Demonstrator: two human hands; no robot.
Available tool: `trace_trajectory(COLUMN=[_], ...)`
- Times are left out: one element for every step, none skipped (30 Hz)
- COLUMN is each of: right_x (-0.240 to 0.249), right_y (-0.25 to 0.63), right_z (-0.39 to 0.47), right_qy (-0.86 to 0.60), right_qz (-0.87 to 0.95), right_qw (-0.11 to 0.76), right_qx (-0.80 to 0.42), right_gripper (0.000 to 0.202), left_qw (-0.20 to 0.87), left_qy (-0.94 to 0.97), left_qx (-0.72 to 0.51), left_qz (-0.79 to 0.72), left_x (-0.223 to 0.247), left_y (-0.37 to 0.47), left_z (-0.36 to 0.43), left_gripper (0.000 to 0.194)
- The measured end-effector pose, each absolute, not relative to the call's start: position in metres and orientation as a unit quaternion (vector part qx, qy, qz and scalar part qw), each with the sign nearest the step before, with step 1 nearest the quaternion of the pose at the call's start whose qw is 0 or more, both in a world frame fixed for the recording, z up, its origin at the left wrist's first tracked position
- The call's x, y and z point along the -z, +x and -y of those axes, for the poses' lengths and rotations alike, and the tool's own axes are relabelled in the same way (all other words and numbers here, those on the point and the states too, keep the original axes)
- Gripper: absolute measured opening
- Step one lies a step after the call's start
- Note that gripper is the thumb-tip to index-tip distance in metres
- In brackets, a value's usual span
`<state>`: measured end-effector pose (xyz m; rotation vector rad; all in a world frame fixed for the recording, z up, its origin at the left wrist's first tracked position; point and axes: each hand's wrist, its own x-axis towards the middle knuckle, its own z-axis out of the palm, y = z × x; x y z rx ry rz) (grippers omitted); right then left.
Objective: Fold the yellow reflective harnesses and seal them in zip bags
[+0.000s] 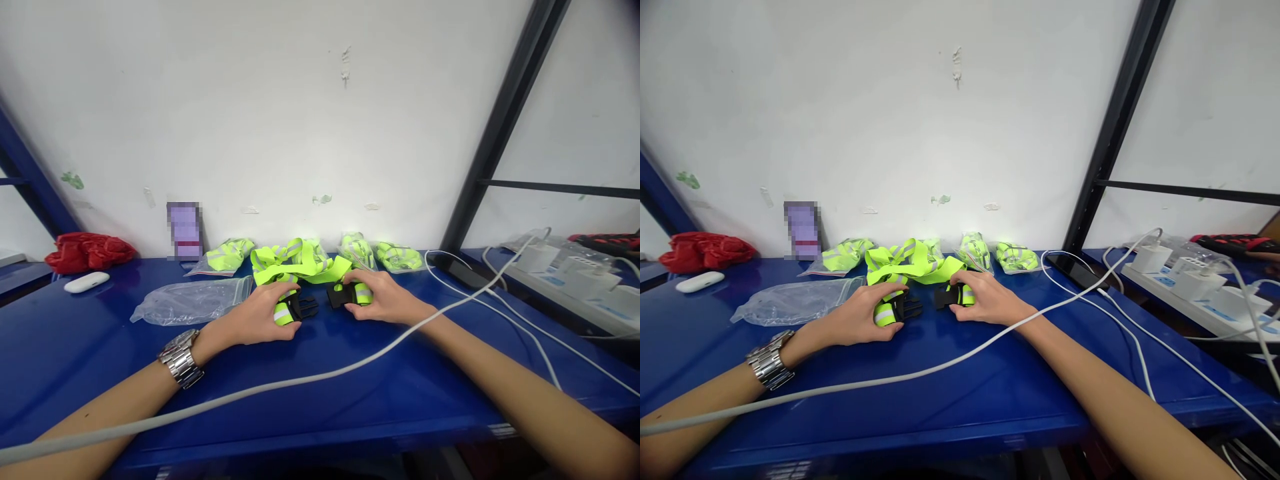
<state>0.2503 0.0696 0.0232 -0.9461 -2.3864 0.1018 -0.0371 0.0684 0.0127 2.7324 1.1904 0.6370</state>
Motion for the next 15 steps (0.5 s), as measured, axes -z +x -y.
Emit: trace_trajectory(right_x=[-0.0234,-0.0233,-0.0232,-0.0229,-0.0227,-0.0224,-0.0222,-0.0220,-0.0218,-0.0216,-0.0215,-0.0214,-0.0212,-0.0210,-0.0208], right_y=[0.2511,0.2509,0.2500,0.2487,0.2471,0.2456,0.2443,0.2433,0.2427,0.2424,0.2423,0.2422,0.2423,0.2424,0.2427], right_z=[-0.0695,-0.0692,-0.0687,-0.0681,-0.0674,-0.0666,-0.0658,-0.0651,-0.0643,-0.0637,-0.0631,-0.0627,-0.0624,-0.0624,-0.0626], right_qy=[-0.354,-0.352,-0.350,-0.348,-0.347,-0.347,-0.348,-0.348,-0.348,-0.347,-0.345,-0.344,-0.342,-0.341,-0.339], right_qz=[0.890,0.890,0.892,0.894,0.895,0.895,0.895,0.895,0.896,0.896,0.897,0.898,0.899,0.900,0.900], right_qw=[0.286,0.286,0.284,0.280,0.277,0.274,0.273,0.272,0.272,0.272,0.271,0.269,0.268,0.267,0.267], right_qx=[-0.037,-0.038,-0.041,-0.044,-0.048,-0.052,-0.055,-0.057,-0.058,-0.057,-0.056,-0.056,-0.056,-0.056,-0.057], right_gripper=[0.033,0.034,0.036,0.036,0.037,0.038,0.038,0.039,0.040,0.040,0.041,0.042,0.043,0.044,0.044], left_qw=[0.049,0.051,0.053,0.055,0.055,0.056,0.055,0.054,0.053,0.051,0.050,0.049,0.048,0.048,0.048], left_qy=[0.894,0.894,0.894,0.895,0.896,0.897,0.898,0.899,0.901,0.903,0.905,0.906,0.907,0.909,0.909], left_qx=[-0.208,-0.207,-0.205,-0.203,-0.202,-0.201,-0.201,-0.201,-0.200,-0.200,-0.199,-0.198,-0.197,-0.194,-0.192], left_qz=[-0.394,-0.395,-0.394,-0.394,-0.392,-0.390,-0.388,-0.385,-0.381,-0.377,-0.374,-0.371,-0.368,-0.367,-0.366], left_x=[-0.0127,-0.0130,-0.0136,-0.0142,-0.0147,-0.0150,-0.0152,-0.0151,-0.0150,-0.0147,-0.0144,-0.0141,-0.0139,-0.0137,-0.0137], left_y=[-0.0377,-0.0378,-0.0374,-0.0367,-0.0358,-0.0349,-0.0342,-0.0337,-0.0333,-0.0332,-0.0331,-0.0332,-0.0332,-0.0333,-0.0334], left_z=[-0.0687,-0.0687,-0.0683,-0.0678,-0.0671,-0.0664,-0.0658,-0.0653,-0.0650,-0.0647,-0.0647,-0.0647,-0.0647,-0.0648,-0.0649], left_gripper=[0.062,0.062,0.063,0.063,0.063,0.063,0.063,0.063,0.063,0.063,0.063,0.064,0.064,0.064,0.065])
